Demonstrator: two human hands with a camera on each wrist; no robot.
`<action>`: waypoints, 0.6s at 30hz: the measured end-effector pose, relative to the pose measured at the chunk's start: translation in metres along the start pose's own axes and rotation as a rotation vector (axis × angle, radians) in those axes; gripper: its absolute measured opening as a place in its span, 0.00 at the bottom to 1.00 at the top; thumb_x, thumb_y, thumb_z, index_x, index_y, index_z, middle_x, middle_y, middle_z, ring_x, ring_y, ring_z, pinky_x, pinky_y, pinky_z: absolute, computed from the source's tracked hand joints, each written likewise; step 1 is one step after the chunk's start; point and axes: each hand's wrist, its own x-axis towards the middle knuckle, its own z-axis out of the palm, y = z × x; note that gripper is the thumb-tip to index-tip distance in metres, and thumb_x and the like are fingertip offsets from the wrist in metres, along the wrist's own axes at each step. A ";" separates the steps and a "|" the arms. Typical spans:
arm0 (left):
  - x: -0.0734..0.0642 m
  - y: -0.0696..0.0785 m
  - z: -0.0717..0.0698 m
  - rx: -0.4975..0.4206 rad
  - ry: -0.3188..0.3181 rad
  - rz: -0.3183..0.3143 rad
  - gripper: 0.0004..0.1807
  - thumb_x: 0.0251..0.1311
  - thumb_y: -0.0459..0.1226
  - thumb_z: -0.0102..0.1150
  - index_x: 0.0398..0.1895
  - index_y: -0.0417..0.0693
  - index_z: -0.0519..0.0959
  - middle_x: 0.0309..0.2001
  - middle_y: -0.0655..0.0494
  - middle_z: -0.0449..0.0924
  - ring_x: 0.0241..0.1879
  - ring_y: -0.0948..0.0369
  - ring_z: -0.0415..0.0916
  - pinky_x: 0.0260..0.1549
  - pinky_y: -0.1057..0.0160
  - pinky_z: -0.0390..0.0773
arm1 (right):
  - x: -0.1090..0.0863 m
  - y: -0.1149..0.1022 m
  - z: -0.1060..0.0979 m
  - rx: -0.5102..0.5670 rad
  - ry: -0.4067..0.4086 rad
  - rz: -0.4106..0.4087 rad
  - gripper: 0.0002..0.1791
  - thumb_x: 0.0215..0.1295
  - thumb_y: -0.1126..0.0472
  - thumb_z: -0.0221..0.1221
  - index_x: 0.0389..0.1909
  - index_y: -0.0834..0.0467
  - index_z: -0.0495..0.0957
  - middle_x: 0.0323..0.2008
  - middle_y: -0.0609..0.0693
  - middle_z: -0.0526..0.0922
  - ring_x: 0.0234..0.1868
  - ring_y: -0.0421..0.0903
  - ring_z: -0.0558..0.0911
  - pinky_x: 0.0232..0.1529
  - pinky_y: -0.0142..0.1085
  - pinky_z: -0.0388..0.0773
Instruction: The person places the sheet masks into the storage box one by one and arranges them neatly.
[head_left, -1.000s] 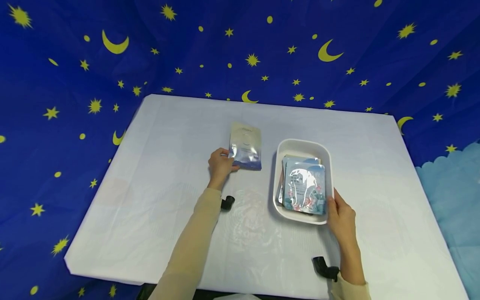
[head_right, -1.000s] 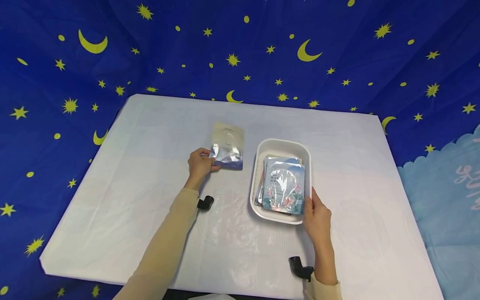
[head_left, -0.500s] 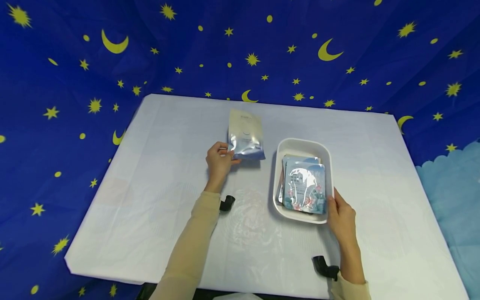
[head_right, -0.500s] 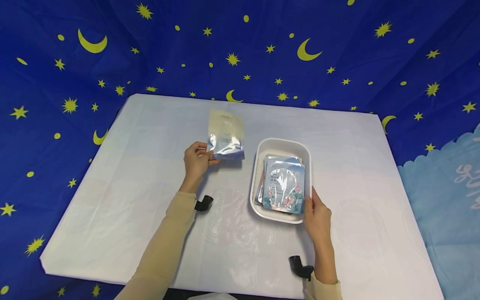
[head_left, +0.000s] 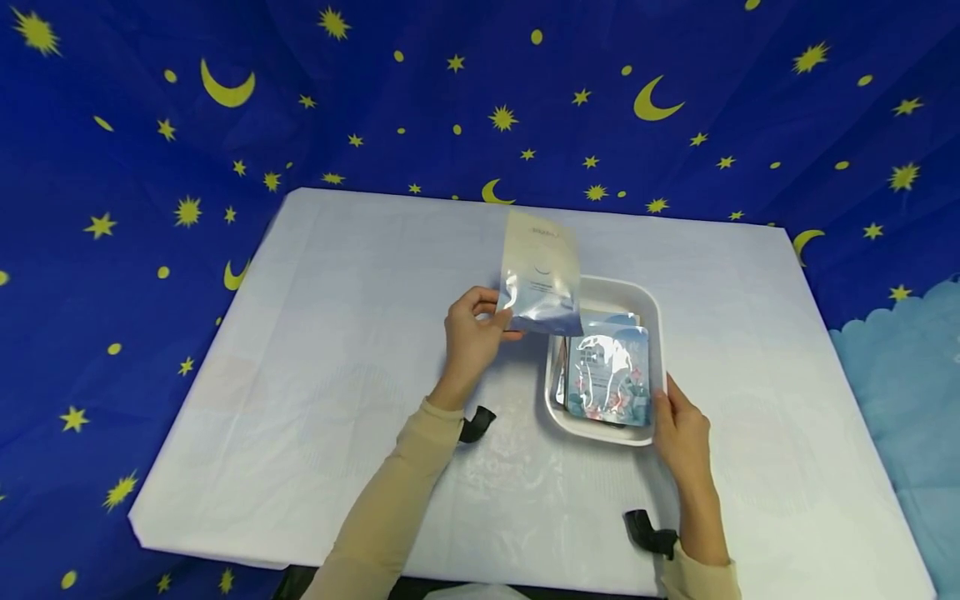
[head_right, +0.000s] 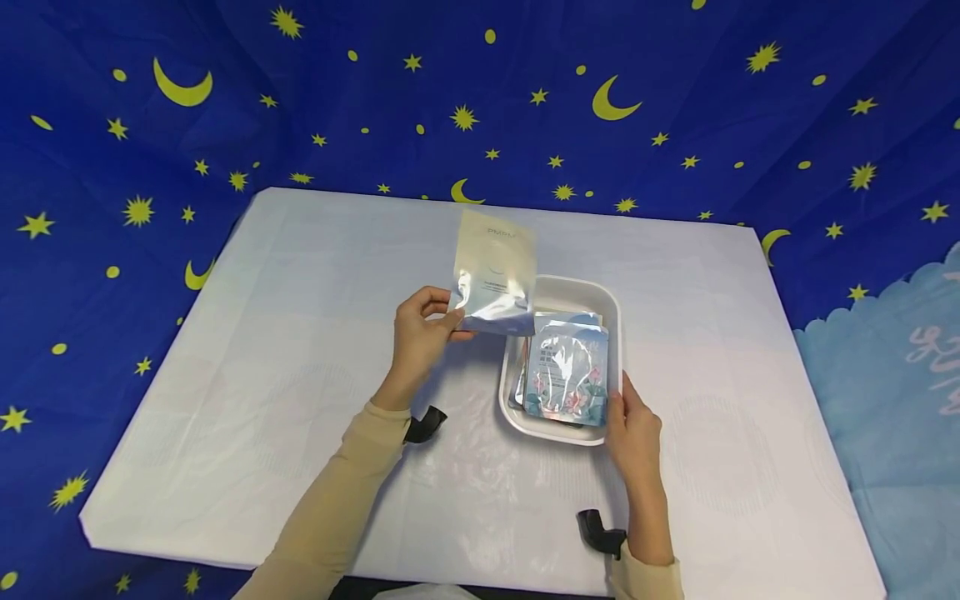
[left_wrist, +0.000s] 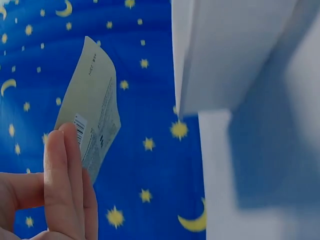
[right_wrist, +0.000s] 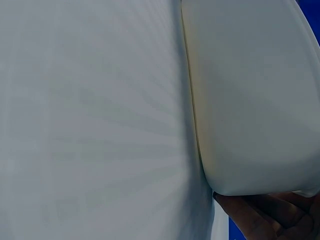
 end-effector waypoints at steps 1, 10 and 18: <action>-0.003 -0.001 0.004 0.005 -0.016 0.000 0.08 0.57 0.18 0.57 0.40 0.26 0.74 0.30 0.47 0.70 0.21 0.50 0.83 0.27 0.59 0.86 | 0.000 0.000 0.000 0.000 -0.001 0.001 0.23 0.75 0.61 0.45 0.66 0.66 0.68 0.52 0.73 0.79 0.49 0.68 0.80 0.48 0.63 0.74; -0.028 -0.021 0.034 0.130 -0.159 -0.016 0.09 0.60 0.22 0.57 0.44 0.29 0.75 0.39 0.36 0.75 0.28 0.43 0.85 0.27 0.62 0.85 | 0.000 -0.001 -0.002 -0.001 -0.008 0.003 0.23 0.75 0.61 0.45 0.66 0.66 0.68 0.53 0.73 0.78 0.55 0.72 0.77 0.51 0.65 0.72; -0.045 -0.037 0.055 0.208 -0.192 -0.023 0.10 0.60 0.24 0.58 0.44 0.30 0.75 0.39 0.37 0.76 0.26 0.47 0.86 0.27 0.59 0.85 | 0.000 0.000 -0.002 0.002 0.004 -0.009 0.23 0.75 0.61 0.46 0.66 0.65 0.69 0.50 0.74 0.79 0.51 0.71 0.79 0.48 0.65 0.73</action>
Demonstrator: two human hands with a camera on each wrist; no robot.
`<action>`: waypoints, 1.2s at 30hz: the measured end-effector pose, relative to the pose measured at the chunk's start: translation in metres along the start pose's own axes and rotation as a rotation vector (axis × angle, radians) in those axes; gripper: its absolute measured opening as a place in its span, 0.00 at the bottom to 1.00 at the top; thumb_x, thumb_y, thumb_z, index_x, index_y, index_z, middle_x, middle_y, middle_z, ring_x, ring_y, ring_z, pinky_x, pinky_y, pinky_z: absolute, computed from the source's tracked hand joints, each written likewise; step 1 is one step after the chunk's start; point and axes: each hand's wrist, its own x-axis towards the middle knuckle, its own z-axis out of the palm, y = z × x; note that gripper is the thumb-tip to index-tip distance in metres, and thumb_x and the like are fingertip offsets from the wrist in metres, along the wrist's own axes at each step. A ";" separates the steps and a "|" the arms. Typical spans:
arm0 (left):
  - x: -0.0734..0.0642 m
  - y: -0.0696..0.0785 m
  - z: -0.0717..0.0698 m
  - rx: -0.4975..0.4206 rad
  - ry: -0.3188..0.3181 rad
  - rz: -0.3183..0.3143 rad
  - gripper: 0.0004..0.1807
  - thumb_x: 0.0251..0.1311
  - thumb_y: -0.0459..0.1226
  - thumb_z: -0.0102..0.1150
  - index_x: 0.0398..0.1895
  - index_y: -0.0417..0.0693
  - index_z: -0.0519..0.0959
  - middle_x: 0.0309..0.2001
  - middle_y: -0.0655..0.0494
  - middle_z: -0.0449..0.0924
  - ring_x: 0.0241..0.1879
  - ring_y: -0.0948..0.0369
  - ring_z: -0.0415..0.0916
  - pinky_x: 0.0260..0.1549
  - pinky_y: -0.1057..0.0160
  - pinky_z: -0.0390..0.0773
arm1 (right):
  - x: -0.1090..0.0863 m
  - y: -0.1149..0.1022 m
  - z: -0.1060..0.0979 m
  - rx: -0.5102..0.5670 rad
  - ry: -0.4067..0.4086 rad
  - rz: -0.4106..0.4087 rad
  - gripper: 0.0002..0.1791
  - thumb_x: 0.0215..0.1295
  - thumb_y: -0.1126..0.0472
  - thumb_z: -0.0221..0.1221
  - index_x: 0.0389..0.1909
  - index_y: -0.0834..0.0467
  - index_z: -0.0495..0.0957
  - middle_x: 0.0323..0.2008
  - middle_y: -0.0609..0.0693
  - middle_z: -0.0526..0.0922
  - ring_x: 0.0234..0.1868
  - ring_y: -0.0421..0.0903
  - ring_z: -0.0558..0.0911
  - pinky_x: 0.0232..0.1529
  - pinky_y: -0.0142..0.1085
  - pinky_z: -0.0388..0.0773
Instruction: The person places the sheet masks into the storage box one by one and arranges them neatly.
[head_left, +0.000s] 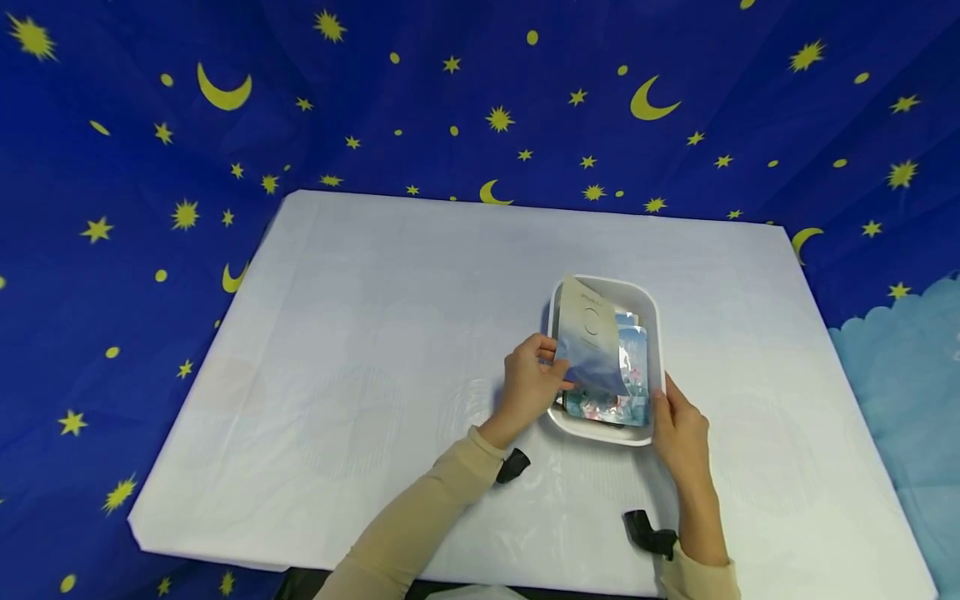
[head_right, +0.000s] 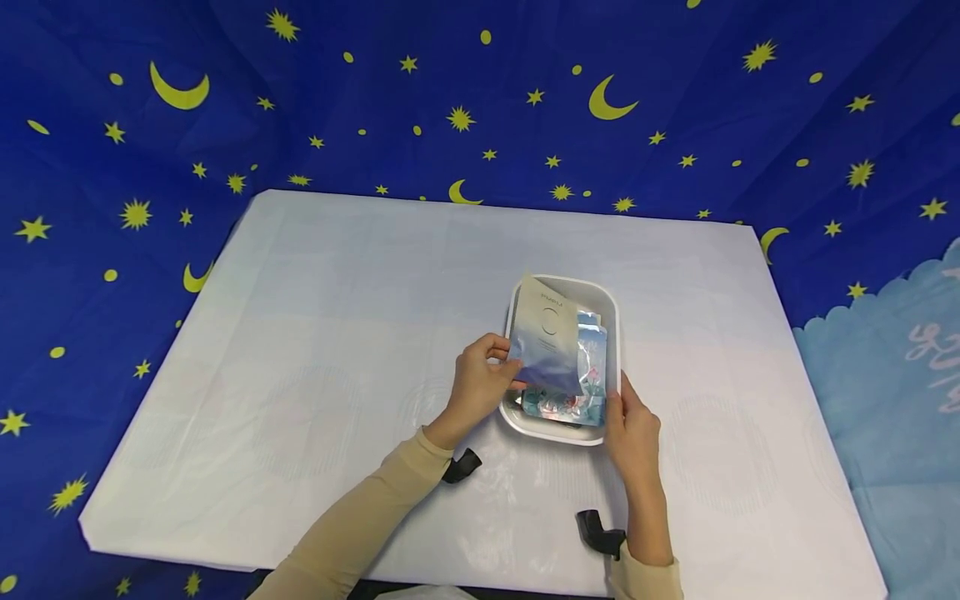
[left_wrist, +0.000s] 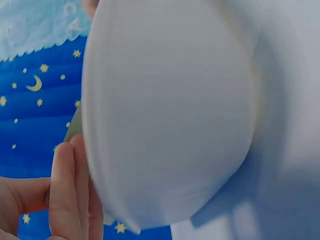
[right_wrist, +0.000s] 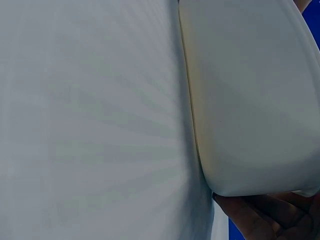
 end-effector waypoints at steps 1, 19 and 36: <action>-0.001 -0.001 0.002 0.008 -0.009 -0.003 0.11 0.60 0.25 0.59 0.45 0.30 0.75 0.39 0.38 0.77 0.27 0.48 0.86 0.27 0.59 0.86 | 0.000 0.000 0.000 0.001 0.002 -0.002 0.22 0.75 0.61 0.46 0.66 0.65 0.70 0.50 0.73 0.79 0.50 0.71 0.79 0.48 0.64 0.73; -0.004 -0.006 -0.003 0.492 0.032 0.233 0.15 0.54 0.34 0.69 0.44 0.37 0.84 0.23 0.54 0.80 0.23 0.62 0.71 0.36 0.63 0.75 | 0.001 0.001 0.000 -0.002 0.006 -0.007 0.23 0.75 0.62 0.46 0.66 0.66 0.69 0.50 0.74 0.79 0.49 0.70 0.80 0.47 0.64 0.73; -0.009 0.006 -0.089 0.568 0.285 0.349 0.14 0.59 0.38 0.65 0.44 0.39 0.84 0.27 0.50 0.81 0.23 0.57 0.77 0.28 0.57 0.76 | 0.001 0.002 -0.009 -0.037 -0.055 -0.025 0.23 0.76 0.60 0.45 0.66 0.66 0.68 0.56 0.72 0.75 0.59 0.72 0.73 0.57 0.65 0.69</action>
